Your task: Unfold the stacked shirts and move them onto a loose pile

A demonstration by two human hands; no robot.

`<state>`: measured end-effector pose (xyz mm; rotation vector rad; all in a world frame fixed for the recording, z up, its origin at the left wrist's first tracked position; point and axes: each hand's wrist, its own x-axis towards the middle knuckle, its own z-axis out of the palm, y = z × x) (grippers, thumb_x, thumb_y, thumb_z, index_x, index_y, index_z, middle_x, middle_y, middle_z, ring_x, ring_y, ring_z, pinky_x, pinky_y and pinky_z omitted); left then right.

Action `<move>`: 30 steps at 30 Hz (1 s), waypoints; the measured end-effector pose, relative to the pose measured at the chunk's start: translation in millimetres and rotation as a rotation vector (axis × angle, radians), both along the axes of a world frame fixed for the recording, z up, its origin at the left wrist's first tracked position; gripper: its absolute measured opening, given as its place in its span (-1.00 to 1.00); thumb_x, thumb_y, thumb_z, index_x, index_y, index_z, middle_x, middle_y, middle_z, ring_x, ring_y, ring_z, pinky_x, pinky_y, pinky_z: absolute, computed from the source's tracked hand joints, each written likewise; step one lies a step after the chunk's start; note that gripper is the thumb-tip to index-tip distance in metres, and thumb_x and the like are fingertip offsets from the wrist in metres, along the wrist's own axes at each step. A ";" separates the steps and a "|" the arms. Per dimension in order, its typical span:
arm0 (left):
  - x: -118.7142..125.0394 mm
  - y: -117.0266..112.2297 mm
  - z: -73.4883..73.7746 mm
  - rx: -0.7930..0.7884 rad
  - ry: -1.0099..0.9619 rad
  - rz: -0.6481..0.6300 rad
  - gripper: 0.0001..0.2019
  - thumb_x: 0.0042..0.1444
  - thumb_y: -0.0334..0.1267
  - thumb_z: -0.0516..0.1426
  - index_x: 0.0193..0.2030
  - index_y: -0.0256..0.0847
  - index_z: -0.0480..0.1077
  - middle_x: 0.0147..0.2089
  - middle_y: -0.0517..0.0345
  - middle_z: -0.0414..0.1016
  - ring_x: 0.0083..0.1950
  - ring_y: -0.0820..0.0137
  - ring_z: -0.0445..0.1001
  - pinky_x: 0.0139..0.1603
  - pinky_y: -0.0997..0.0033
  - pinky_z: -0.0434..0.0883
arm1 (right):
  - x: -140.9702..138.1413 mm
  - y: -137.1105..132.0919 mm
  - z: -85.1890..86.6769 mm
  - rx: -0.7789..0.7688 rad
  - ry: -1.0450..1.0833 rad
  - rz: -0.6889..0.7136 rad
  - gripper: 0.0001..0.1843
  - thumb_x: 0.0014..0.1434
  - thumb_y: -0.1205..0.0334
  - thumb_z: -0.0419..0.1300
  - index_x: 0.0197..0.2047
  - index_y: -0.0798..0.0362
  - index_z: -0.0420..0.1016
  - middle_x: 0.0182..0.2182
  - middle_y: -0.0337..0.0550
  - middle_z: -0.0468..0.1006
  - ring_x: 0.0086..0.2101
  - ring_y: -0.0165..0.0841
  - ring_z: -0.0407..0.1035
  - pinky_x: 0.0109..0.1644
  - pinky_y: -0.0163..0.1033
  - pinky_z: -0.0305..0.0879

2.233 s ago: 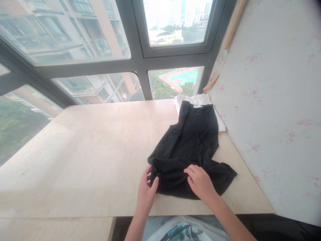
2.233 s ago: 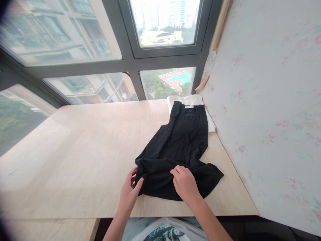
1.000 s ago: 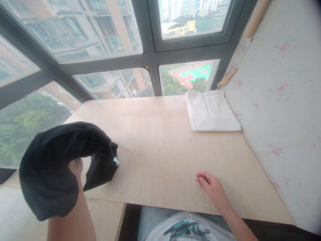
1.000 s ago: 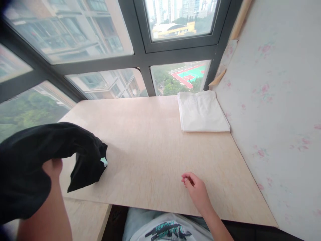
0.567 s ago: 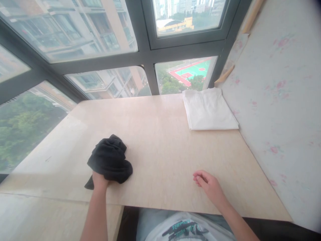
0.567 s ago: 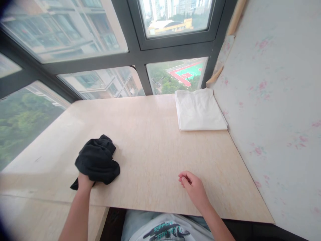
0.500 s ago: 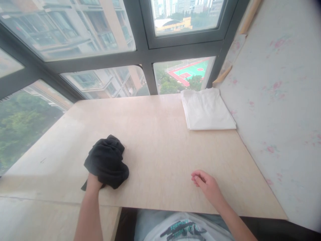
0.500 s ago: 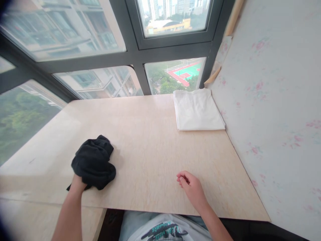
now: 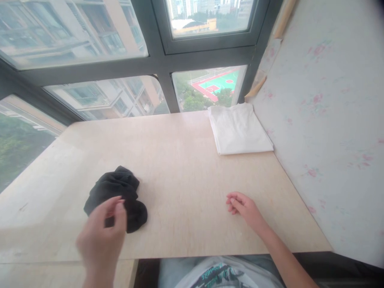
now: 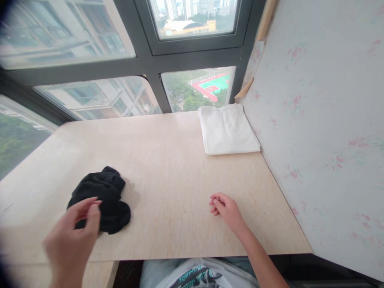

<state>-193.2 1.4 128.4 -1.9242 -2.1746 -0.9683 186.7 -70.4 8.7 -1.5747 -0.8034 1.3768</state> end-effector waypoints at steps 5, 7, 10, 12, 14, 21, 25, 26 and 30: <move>109.1 25.8 -54.7 -0.472 0.039 -0.484 -0.73 0.27 -0.16 -0.02 -0.34 -0.16 0.44 -0.35 0.15 0.55 -0.35 0.39 0.46 -0.35 0.44 0.22 | 26.5 38.5 10.5 0.019 0.014 -0.102 -0.45 0.00 -0.16 0.30 -0.13 0.14 0.50 -0.22 0.01 0.58 -0.28 -0.33 0.48 -0.17 -0.21 0.42; 131.3 35.3 -80.2 -0.527 0.180 -0.456 -0.71 0.27 -0.20 -0.04 -0.42 -0.19 0.37 -0.40 0.11 0.51 -0.38 0.37 0.40 -0.41 0.40 0.08 | 43.2 57.6 16.9 0.026 0.014 -0.087 -0.47 0.01 -0.13 0.31 -0.10 0.12 0.51 -0.14 0.04 0.58 -0.14 -0.27 0.48 -0.08 -0.19 0.40; 142.7 42.2 -104.3 -0.495 0.222 -0.403 -0.69 0.28 -0.18 -0.07 -0.45 -0.19 0.31 -0.41 0.08 0.48 -0.40 0.37 0.34 -0.42 0.36 -0.03 | 76.0 95.7 25.4 0.126 -0.168 -0.143 -0.49 0.04 -0.13 0.28 -0.08 0.10 0.53 -0.09 0.04 0.59 -0.06 -0.23 0.46 0.01 -0.15 0.36; 140.0 43.8 -110.9 -0.481 0.171 -0.407 -0.68 0.29 -0.14 -0.07 -0.45 -0.18 0.28 -0.42 0.11 0.46 -0.41 0.37 0.32 -0.41 0.36 -0.04 | 99.7 129.6 30.3 0.215 -0.388 -0.257 -0.50 0.06 -0.13 0.25 -0.09 0.10 0.53 -0.10 0.04 0.59 -0.07 -0.22 0.46 0.06 -0.12 0.33; 134.5 44.9 -113.0 -0.479 0.096 -0.427 -0.68 0.29 -0.12 -0.07 -0.46 -0.17 0.25 -0.43 0.13 0.45 -0.41 0.39 0.32 -0.40 0.38 -0.02 | 120.5 169.3 34.1 0.263 -0.607 -0.338 -0.51 0.10 -0.09 0.20 -0.07 0.12 0.53 -0.07 0.06 0.58 -0.06 -0.20 0.44 0.10 -0.11 0.30; 129.9 48.7 -114.3 -0.493 -0.025 -0.403 -0.67 0.29 -0.10 -0.07 -0.46 -0.17 0.23 -0.45 0.17 0.44 -0.42 0.40 0.31 -0.39 0.39 0.00 | 146.5 291.6 14.8 0.213 -1.155 -0.231 -0.18 0.08 0.02 0.24 0.32 0.26 0.20 0.26 0.29 0.27 0.23 -0.03 0.16 0.26 -0.01 0.10; 130.8 48.3 -116.8 -0.508 -0.039 -0.388 -0.67 0.29 -0.10 -0.06 -0.47 -0.17 0.25 -0.46 0.17 0.42 -0.44 0.41 0.30 -0.40 0.40 0.01 | 148.1 309.5 -8.7 0.118 -1.283 -0.198 -0.37 0.15 -0.02 0.18 0.19 0.19 0.40 0.14 0.23 0.39 0.14 -0.02 0.22 0.22 0.03 0.07; 130.6 48.0 -117.2 -0.509 -0.046 -0.387 -0.67 0.29 -0.10 -0.06 -0.47 -0.17 0.25 -0.46 0.17 0.42 -0.44 0.41 0.30 -0.40 0.40 0.01 | 149.0 309.5 -12.4 0.132 -1.306 -0.195 -0.45 0.18 0.00 0.14 0.12 0.17 0.47 0.09 0.20 0.43 0.10 -0.04 0.24 0.20 0.02 0.08; 130.0 47.3 -117.4 -0.505 -0.071 -0.396 -0.67 0.29 -0.09 -0.06 -0.46 -0.16 0.26 -0.45 0.17 0.43 -0.42 0.41 0.31 -0.39 0.40 0.02 | 152.0 303.4 -16.6 0.199 -1.282 -0.218 -0.59 0.20 0.12 0.05 -0.05 0.17 0.58 -0.07 0.18 0.52 -0.06 -0.12 0.31 0.08 -0.06 0.15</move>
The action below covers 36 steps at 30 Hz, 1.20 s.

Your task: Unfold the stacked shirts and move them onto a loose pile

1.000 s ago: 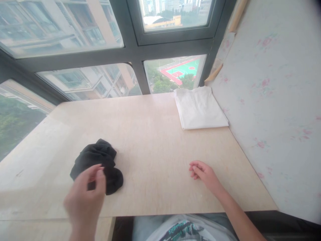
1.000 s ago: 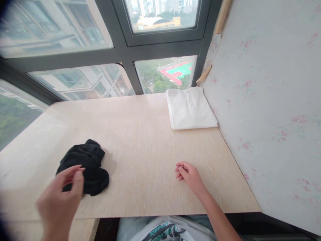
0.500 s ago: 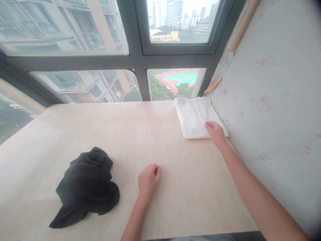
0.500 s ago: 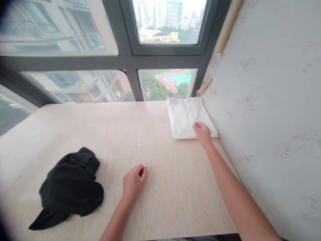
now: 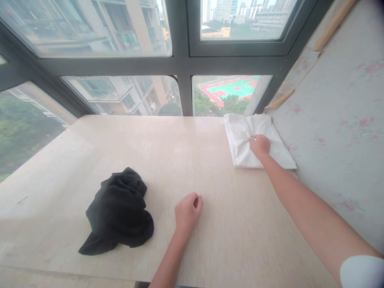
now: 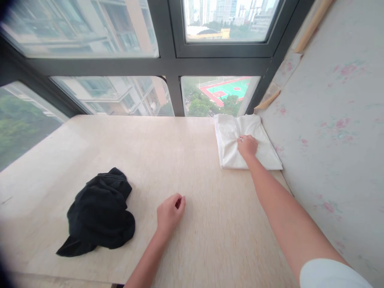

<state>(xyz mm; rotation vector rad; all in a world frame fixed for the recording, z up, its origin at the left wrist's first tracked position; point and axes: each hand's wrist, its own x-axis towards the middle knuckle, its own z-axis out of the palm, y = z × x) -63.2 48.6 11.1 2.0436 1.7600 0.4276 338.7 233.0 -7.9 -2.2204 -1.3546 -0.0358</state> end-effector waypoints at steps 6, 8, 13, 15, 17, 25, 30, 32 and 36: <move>0.3 0.0 2.2 -0.008 -0.003 0.005 -0.68 0.29 -0.10 -0.06 -0.46 -0.17 0.25 -0.44 0.17 0.44 -0.42 0.41 0.31 -0.39 0.40 0.02 | -4.3 -8.9 10.9 0.103 0.086 -0.025 -0.59 0.22 0.17 -0.01 -0.12 0.20 0.59 -0.14 0.20 0.57 -0.14 -0.14 0.36 0.01 -0.10 0.20; 0.2 0.1 3.1 -0.003 -0.009 0.009 -0.68 0.29 -0.10 -0.06 -0.46 -0.17 0.26 -0.44 0.18 0.44 -0.43 0.41 0.31 -0.39 0.40 0.01 | -9.2 -15.2 16.4 0.150 0.114 -0.049 -0.55 0.25 0.15 -0.05 -0.08 0.22 0.57 -0.12 0.20 0.57 -0.13 -0.14 0.38 0.02 -0.11 0.23; -0.4 0.3 3.1 0.008 -0.023 0.017 -0.68 0.29 -0.10 -0.05 -0.45 -0.16 0.26 -0.45 0.19 0.43 -0.44 0.41 0.30 -0.39 0.40 0.01 | -43.9 -73.5 15.3 0.294 0.217 -0.087 -0.44 0.29 0.00 -0.12 -0.03 0.23 0.53 -0.09 0.19 0.57 -0.07 -0.13 0.42 0.07 -0.08 0.29; -0.5 0.2 2.5 0.011 -0.027 0.020 -0.67 0.29 -0.09 -0.05 -0.46 -0.17 0.26 -0.45 0.19 0.42 -0.44 0.42 0.30 -0.40 0.40 0.01 | -68.0 -117.5 6.2 0.349 0.290 -0.029 -0.44 0.27 -0.11 -0.04 -0.09 0.18 0.55 -0.09 0.14 0.58 -0.04 -0.13 0.43 0.13 -0.08 0.29; -0.5 0.1 2.0 0.011 -0.031 0.024 -0.67 0.29 -0.08 -0.05 -0.47 -0.17 0.25 -0.46 0.20 0.42 -0.44 0.42 0.30 -0.40 0.39 0.00 | -94.4 -167.7 -3.6 0.345 0.358 0.035 -0.46 0.25 -0.17 0.01 -0.14 0.12 0.57 -0.10 0.10 0.59 -0.02 -0.13 0.44 0.17 -0.05 0.28; -0.7 0.4 2.6 0.027 0.010 0.017 -0.69 0.29 -0.10 -0.03 -0.43 -0.17 0.32 -0.44 0.22 0.46 -0.41 0.43 0.34 -0.39 0.41 0.02 | -194.9 -319.6 -9.4 0.201 0.697 0.277 -0.71 0.30 0.03 0.10 -0.17 0.03 0.54 -0.13 -0.03 0.58 -0.07 -0.23 0.46 0.07 -0.16 0.36; -1.9 -1.6 4.5 0.069 -0.026 -0.010 -0.73 0.30 -0.13 -0.01 -0.33 -0.15 0.42 -0.36 0.23 0.51 -0.33 0.41 0.40 -0.33 0.44 0.11 | -249.6 -349.2 0.7 0.132 0.814 0.666 -0.77 0.36 0.20 -0.01 -0.22 0.03 0.45 -0.29 -0.11 0.51 -0.22 -0.35 0.42 -0.09 -0.29 0.34; -2.4 -3.5 5.8 0.070 -0.066 -0.017 -0.73 0.31 -0.12 -0.01 -0.29 -0.14 0.43 -0.34 0.22 0.52 -0.31 0.39 0.43 -0.30 0.44 0.17 | -263.2 -350.7 4.7 0.111 0.839 0.731 -0.78 0.34 0.22 -0.01 -0.25 0.04 0.42 -0.34 -0.13 0.47 -0.28 -0.37 0.38 -0.16 -0.31 0.30; -1.8 -13.9 7.9 0.106 -0.139 -0.042 -0.71 0.33 -0.08 -0.03 -0.20 -0.16 0.43 -0.24 0.13 0.53 -0.21 0.32 0.47 -0.17 0.35 0.32 | -268.9 -346.4 17.4 0.034 0.886 0.728 -0.82 0.29 0.25 0.03 -0.27 0.06 0.43 -0.35 -0.15 0.46 -0.33 -0.40 0.33 -0.21 -0.33 0.25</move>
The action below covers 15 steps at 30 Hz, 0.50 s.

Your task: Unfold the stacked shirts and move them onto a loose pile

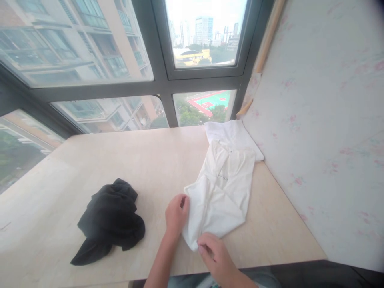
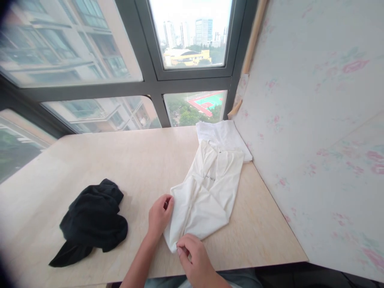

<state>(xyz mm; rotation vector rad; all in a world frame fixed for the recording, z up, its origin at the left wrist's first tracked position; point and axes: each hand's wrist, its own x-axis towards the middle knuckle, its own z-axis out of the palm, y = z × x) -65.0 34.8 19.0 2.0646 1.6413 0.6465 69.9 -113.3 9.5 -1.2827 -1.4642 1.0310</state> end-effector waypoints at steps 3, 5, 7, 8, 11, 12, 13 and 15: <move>3.2 -15.5 1.3 0.126 0.027 -0.070 -0.64 0.28 -0.04 0.06 0.08 -0.22 0.38 0.08 -0.08 0.45 0.09 0.17 0.43 0.11 0.15 0.35 | 8.9 4.1 14.8 -0.090 -0.021 0.091 -0.88 0.22 0.29 0.11 -0.32 0.06 0.45 -0.37 -0.20 0.48 -0.36 -0.43 0.32 -0.27 -0.36 0.20; 7.2 -27.8 2.6 0.169 0.099 -0.133 -0.51 0.19 0.00 0.16 0.19 -0.21 0.33 0.24 -0.15 0.34 0.24 0.06 0.33 0.21 0.02 0.31 | 17.5 7.1 23.7 -0.140 -0.076 0.160 -0.88 0.20 0.30 0.14 -0.37 0.06 0.46 -0.41 -0.23 0.49 -0.38 -0.44 0.32 -0.28 -0.37 0.17; 12.1 -39.0 4.5 0.167 0.163 -0.172 -0.47 0.11 -0.01 0.24 0.19 -0.16 0.35 0.27 -0.13 0.33 0.26 0.00 0.31 0.22 -0.06 0.30 | 27.7 10.9 28.5 -0.162 -0.132 0.152 -0.83 0.23 0.26 0.12 -0.38 0.06 0.48 -0.43 -0.24 0.51 -0.38 -0.44 0.33 -0.28 -0.36 0.16; 14.4 -43.5 5.6 0.160 0.181 -0.181 -0.52 0.10 -0.06 0.25 0.14 -0.15 0.39 0.26 -0.11 0.36 0.25 0.01 0.33 0.21 -0.06 0.31 | 33.7 13.3 29.1 -0.160 -0.148 0.111 -0.80 0.26 0.24 0.10 -0.36 0.06 0.49 -0.42 -0.23 0.52 -0.38 -0.43 0.34 -0.28 -0.36 0.16; 15.9 -49.8 9.8 0.146 0.149 -0.167 -0.77 0.17 -0.33 0.13 -0.04 -0.14 0.48 0.12 -0.01 0.49 0.13 0.14 0.45 0.15 0.07 0.38 | 58.5 21.1 25.1 -0.143 -0.157 -0.091 -0.70 0.32 0.14 0.03 -0.29 0.06 0.52 -0.37 -0.17 0.55 -0.37 -0.40 0.37 -0.32 -0.35 0.18; 13.2 -49.6 11.5 0.136 0.114 -0.151 -0.77 0.19 -0.38 0.07 -0.08 -0.13 0.49 0.07 0.02 0.53 0.08 0.19 0.48 0.10 0.13 0.41 | 69.0 23.5 22.8 -0.135 -0.161 -0.165 -0.67 0.33 0.10 0.02 -0.28 0.07 0.52 -0.36 -0.15 0.56 -0.37 -0.39 0.39 -0.34 -0.35 0.19; 8.5 -48.2 13.3 0.123 0.074 -0.123 -0.75 0.22 -0.39 0.03 -0.10 -0.12 0.50 0.02 0.04 0.55 0.04 0.22 0.50 0.05 0.18 0.43 | 80.5 25.5 20.1 -0.129 -0.168 -0.239 -0.65 0.33 0.06 0.02 -0.28 0.07 0.53 -0.34 -0.13 0.57 -0.38 -0.38 0.40 -0.35 -0.34 0.20; -6.6 -42.4 18.9 0.080 -0.006 -0.017 -0.73 0.27 -0.29 0.01 -0.07 -0.10 0.53 -0.03 0.06 0.59 -0.04 0.23 0.53 -0.03 0.22 0.46 | 104.4 27.7 13.8 -0.118 -0.179 -0.377 -0.63 0.32 -0.01 0.04 -0.26 0.06 0.54 -0.32 -0.11 0.59 -0.37 -0.36 0.42 -0.33 -0.33 0.25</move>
